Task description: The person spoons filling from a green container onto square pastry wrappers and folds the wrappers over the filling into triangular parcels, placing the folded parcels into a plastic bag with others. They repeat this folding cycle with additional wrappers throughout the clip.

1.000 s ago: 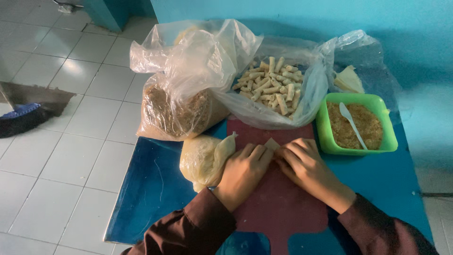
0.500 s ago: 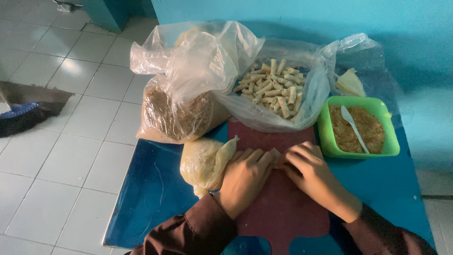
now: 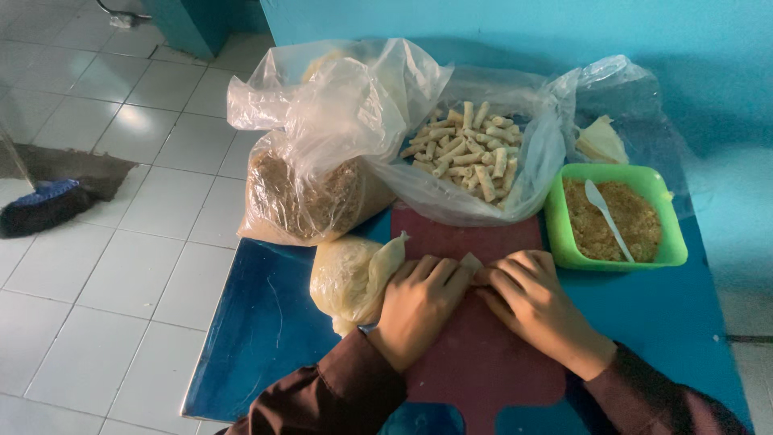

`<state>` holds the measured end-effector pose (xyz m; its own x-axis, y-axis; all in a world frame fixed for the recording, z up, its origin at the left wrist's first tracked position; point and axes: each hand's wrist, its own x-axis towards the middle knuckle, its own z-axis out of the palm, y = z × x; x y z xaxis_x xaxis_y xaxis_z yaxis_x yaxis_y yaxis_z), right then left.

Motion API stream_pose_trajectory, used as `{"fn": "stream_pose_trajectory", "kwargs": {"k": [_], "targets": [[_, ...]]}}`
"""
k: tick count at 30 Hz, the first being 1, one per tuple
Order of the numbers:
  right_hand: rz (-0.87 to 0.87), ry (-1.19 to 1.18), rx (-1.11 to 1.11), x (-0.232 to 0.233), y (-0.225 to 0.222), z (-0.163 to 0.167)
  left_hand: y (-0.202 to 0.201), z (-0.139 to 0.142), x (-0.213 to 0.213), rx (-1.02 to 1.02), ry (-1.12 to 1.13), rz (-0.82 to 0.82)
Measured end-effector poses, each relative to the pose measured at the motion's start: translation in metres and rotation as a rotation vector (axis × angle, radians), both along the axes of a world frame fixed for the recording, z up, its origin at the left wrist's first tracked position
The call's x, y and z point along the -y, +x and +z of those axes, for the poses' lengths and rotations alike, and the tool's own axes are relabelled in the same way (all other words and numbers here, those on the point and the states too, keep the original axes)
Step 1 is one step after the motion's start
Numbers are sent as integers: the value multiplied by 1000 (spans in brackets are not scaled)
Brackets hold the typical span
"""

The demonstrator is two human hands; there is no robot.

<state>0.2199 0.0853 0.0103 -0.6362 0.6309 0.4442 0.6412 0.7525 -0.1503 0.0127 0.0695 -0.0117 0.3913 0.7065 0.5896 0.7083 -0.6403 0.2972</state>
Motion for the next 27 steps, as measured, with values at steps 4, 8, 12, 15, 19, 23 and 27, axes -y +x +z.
{"fn": "stream_pose_trajectory", "kwargs": {"k": [4,8,12,15,19,23,27], "targets": [[-21,57,5,-3,-3,0,2,2,-2,13,-12,10],[-31,-59,-42,-2,-5,0,2,4,-1,-7,-29,10],[-64,-68,-79,-2,-4,-1,3,5,-1,-2,-91,36],[-77,-59,-77,-3,-2,-2,3,3,-1,26,-42,27],[-15,-41,-40,-2,0,-4,2,0,0,4,-97,26],[-20,7,-19,1,1,-4,-1,0,1,48,-18,4],[-42,12,-70,-2,-1,-5,0,-3,0,-17,0,24]]}}
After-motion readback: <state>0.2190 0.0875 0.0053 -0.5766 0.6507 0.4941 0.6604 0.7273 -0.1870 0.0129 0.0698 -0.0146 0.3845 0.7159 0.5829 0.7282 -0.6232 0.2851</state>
